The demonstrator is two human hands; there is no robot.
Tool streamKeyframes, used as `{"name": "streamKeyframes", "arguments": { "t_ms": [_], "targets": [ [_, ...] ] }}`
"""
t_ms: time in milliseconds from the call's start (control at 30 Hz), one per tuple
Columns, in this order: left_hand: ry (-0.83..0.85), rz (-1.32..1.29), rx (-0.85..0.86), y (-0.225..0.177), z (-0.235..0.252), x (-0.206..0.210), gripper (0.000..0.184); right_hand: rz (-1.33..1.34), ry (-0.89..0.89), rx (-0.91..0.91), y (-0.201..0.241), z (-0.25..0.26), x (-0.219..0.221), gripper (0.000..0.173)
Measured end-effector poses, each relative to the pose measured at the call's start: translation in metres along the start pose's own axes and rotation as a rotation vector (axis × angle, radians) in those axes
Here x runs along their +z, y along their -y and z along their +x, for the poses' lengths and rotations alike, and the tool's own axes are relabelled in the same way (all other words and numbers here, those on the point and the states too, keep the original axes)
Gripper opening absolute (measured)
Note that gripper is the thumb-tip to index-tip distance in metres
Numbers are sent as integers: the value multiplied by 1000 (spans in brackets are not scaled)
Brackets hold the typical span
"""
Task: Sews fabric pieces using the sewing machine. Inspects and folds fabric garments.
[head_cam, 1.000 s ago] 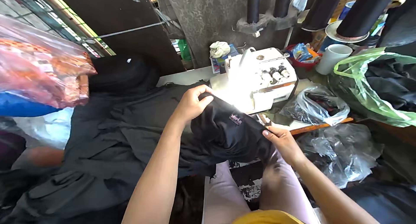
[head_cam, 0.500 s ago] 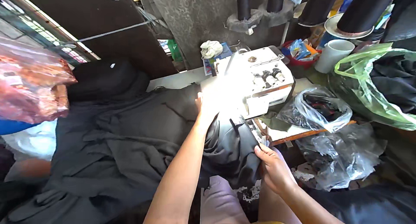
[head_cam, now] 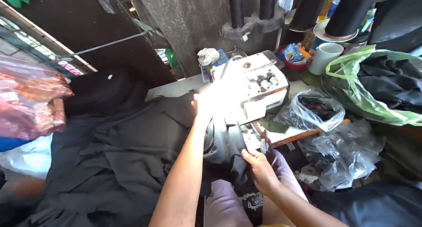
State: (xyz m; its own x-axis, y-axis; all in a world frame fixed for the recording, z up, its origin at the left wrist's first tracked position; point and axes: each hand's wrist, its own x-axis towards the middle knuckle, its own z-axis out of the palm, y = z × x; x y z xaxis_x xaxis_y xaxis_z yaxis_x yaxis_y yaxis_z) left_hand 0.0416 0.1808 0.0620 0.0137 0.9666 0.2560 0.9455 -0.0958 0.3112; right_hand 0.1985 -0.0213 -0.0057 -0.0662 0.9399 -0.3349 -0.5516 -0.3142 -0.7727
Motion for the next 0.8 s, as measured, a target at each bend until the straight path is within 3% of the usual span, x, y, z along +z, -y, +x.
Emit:
{"name": "streamKeyframes", "arguments": {
  "t_ms": [133, 200, 267, 800],
  "targets": [
    [-424, -216, 162, -19, -66, -16, 27, 10, 7, 16, 4, 0, -5, 23],
    [-418, -249, 343, -22, -104, -1, 21, 23, 12, 25, 4, 0, -5, 23],
    [-328, -175, 449, -20, -127, 15, 28, 36, 18, 36, 5, 0, -4, 23],
    [-245, -123, 421, -10, -134, 20, 36, 33, 18, 23, 6, 6, 3, 23]
  ]
}}
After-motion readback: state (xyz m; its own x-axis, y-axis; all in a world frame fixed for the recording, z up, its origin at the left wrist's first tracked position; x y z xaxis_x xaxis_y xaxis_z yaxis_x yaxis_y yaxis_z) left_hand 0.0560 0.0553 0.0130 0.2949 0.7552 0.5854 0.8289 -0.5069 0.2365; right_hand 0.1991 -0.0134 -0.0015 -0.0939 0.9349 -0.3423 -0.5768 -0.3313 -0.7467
